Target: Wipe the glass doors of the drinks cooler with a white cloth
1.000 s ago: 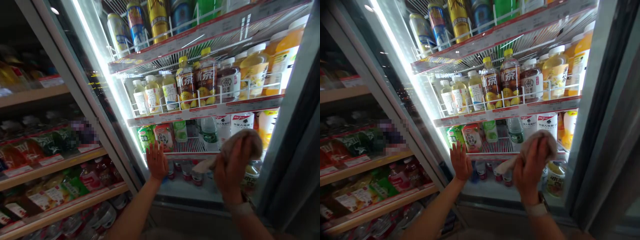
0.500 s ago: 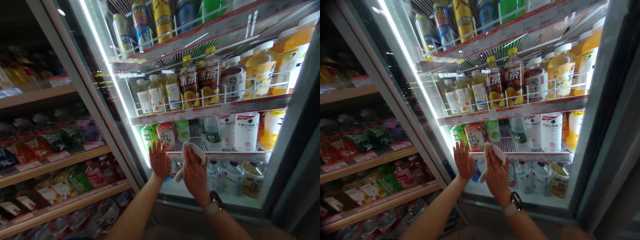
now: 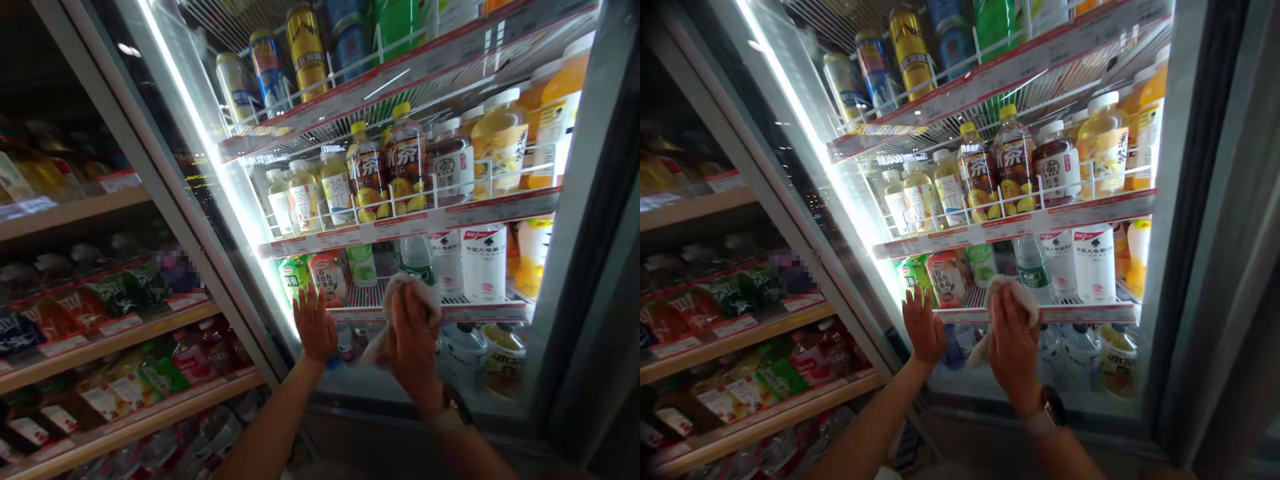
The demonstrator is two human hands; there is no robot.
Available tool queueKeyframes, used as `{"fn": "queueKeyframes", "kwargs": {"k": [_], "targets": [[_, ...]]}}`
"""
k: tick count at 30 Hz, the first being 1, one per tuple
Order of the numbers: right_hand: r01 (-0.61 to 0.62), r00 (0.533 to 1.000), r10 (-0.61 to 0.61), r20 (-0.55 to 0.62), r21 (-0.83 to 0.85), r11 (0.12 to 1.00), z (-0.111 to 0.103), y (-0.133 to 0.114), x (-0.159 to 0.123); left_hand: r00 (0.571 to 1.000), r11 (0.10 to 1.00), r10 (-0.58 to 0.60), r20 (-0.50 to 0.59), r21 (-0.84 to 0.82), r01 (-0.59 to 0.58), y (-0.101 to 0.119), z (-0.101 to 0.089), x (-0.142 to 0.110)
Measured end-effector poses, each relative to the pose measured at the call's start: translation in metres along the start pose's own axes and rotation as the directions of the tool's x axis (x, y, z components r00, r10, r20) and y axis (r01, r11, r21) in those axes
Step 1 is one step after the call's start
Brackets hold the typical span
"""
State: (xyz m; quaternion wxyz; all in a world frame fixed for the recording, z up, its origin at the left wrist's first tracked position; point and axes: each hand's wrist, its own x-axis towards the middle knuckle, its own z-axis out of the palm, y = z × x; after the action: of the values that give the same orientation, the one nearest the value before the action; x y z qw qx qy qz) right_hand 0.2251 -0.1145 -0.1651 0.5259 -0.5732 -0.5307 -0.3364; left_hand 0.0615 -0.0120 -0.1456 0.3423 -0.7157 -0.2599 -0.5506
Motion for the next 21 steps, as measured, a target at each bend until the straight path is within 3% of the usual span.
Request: {"fn": "queueKeyframes", "kwargs": {"k": [4,7,10,14,17,21], "targets": [[-0.183,0.95,0.187,-0.251,0.039,0.982,-0.032,0.041,0.029,1.0,0.999,0.002,-0.006,-0.033,-0.002,0.001,0.0,0.001],[-0.206,0.941,0.213,-0.262,0.053,0.977,-0.038,0.051,0.037,1.0,0.999,0.004,-0.013,-0.048,-0.004,0.002,0.0,0.002],[-0.159,0.972,0.159,-0.175,0.012,0.987,-0.023,0.032,0.027,1.0,0.999,-0.001,-0.011,-0.054,0.001,0.002,0.0,0.001],[-0.005,1.0,0.005,0.0,-0.037,0.999,0.011,-0.015,-0.003,1.0,0.999,-0.016,0.003,-0.036,0.016,0.003,0.001,-0.001],[0.142,0.979,-0.143,0.149,0.019,0.99,0.033,-0.043,-0.029,1.0,1.0,-0.013,-0.005,-0.017,0.013,0.002,0.001,-0.001],[0.198,0.96,-0.212,0.182,0.091,0.976,0.048,-0.057,-0.049,1.0,1.0,0.006,-0.017,-0.003,-0.006,0.002,0.0,0.0]]}}
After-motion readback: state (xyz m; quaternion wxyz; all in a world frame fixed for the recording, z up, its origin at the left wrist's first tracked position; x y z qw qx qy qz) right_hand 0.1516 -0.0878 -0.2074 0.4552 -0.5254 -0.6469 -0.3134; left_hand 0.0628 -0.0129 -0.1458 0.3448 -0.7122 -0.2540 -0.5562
